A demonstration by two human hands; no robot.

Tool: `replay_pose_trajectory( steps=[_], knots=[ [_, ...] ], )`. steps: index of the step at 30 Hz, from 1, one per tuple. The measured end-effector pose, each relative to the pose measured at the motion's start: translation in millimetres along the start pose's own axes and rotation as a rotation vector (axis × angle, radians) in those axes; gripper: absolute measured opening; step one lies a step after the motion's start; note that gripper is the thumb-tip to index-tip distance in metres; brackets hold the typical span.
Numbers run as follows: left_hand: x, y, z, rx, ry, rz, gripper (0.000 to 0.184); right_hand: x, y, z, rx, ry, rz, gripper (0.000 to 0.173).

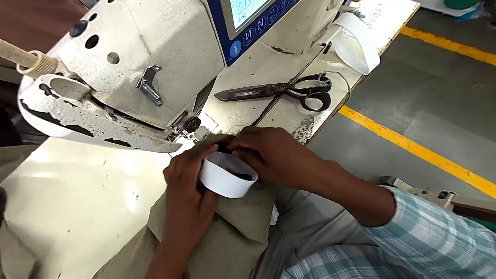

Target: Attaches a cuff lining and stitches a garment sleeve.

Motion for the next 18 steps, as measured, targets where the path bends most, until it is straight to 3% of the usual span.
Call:
replay_pose_trajectory(
  steps=[3, 6, 10, 13, 15, 16, 18],
  knots=[
    [9, -21, 11, -0.202, -0.064, 0.037, 0.036, -3, -24, -1, 0.057, -0.041, 0.061, 0.022],
    [18, -7, 25, -0.232, -0.113, 0.028, 0.031, -3, -36, 10, 0.054, -0.044, 0.072, 0.026],
    [19, 5, 34, -0.203, -0.123, -0.039, 0.029, -15, -21, 3, 0.046, -0.114, -0.106, 0.015],
    [19, 1, 30, -0.229, -0.144, -0.045, 0.034, -23, -12, -9, 0.158, -0.208, -0.152, 0.051],
    [19, -2, 28, -0.245, -0.156, -0.018, 0.037, -32, -21, -13, 0.192, -0.212, -0.097, 0.064],
    [19, -4, 27, -0.250, -0.165, -0.006, 0.038, -37, -26, -13, 0.191, -0.214, -0.057, 0.059],
    [20, -7, 23, -0.262, -0.181, 0.032, 0.041, -44, -29, -14, 0.145, -0.243, 0.024, 0.031]
  ],
)
Point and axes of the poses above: each hand's wrist, its own x-axis away from the middle knuckle, its own y-axis out of the back of the hand, z = x × y, the point moved 6 cm from there along -x, towards the middle knuckle, and after that the axes turned 9 degrees about -y, right-handed, at the moved point
